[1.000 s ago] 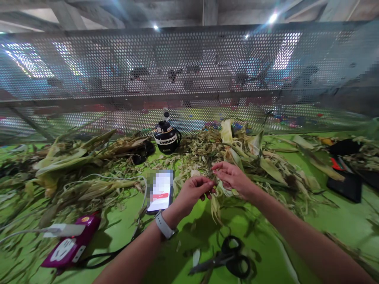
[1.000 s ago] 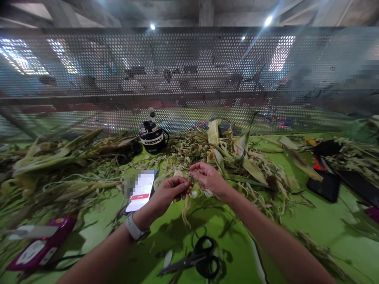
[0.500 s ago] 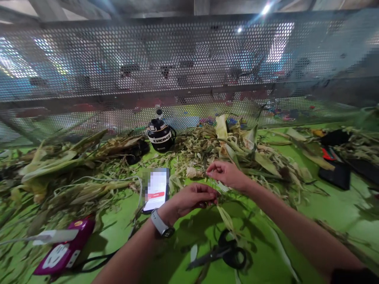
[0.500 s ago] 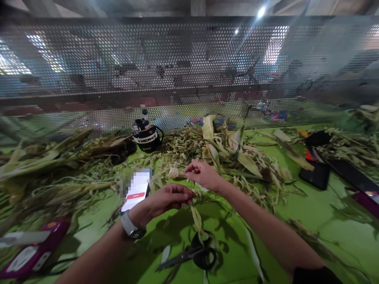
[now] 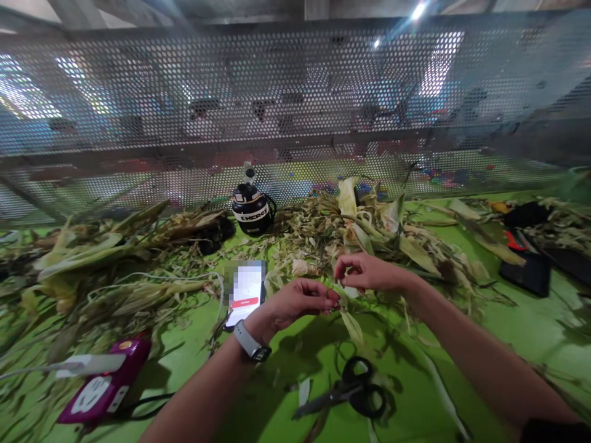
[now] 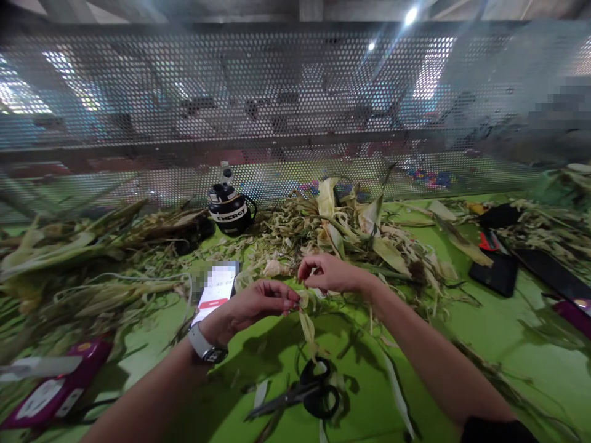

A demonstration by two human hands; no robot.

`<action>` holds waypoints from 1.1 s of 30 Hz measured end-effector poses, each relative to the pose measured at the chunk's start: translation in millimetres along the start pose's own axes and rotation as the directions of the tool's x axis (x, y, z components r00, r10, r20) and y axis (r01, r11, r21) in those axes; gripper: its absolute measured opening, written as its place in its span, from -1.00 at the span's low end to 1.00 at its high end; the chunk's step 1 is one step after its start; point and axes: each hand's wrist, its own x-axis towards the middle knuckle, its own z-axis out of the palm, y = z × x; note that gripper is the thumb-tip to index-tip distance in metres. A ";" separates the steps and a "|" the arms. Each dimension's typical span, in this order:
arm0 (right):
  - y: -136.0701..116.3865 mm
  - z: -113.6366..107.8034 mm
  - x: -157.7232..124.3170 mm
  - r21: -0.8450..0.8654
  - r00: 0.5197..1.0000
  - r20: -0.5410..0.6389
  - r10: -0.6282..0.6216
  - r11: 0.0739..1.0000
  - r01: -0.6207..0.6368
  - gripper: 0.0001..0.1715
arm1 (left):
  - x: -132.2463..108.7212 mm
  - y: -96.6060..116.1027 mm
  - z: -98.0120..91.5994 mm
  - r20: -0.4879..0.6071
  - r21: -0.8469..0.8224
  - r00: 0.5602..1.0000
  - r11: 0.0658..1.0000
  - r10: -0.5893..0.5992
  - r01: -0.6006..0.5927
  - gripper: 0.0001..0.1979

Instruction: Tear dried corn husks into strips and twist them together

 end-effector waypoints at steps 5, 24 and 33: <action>0.3 -2.5 -6.7 -0.115 0.966 0.256 -0.046 0.990 0.077 -0.54 | -1.9 3.0 0.0 0.033 0.039 0.999 0.999 0.031 -0.032 -0.74; 5.6 20.8 11.6 0.336 0.990 0.125 -0.067 0.942 0.021 -0.82 | -14.4 11.0 10.8 0.016 1.000 0.692 -0.020 0.721 -0.003 -0.89; 12.3 23.0 16.6 0.434 0.996 -0.015 -0.084 0.897 0.083 -0.87 | -3.7 1.6 2.2 0.246 0.969 0.427 -0.214 0.870 -0.122 -0.86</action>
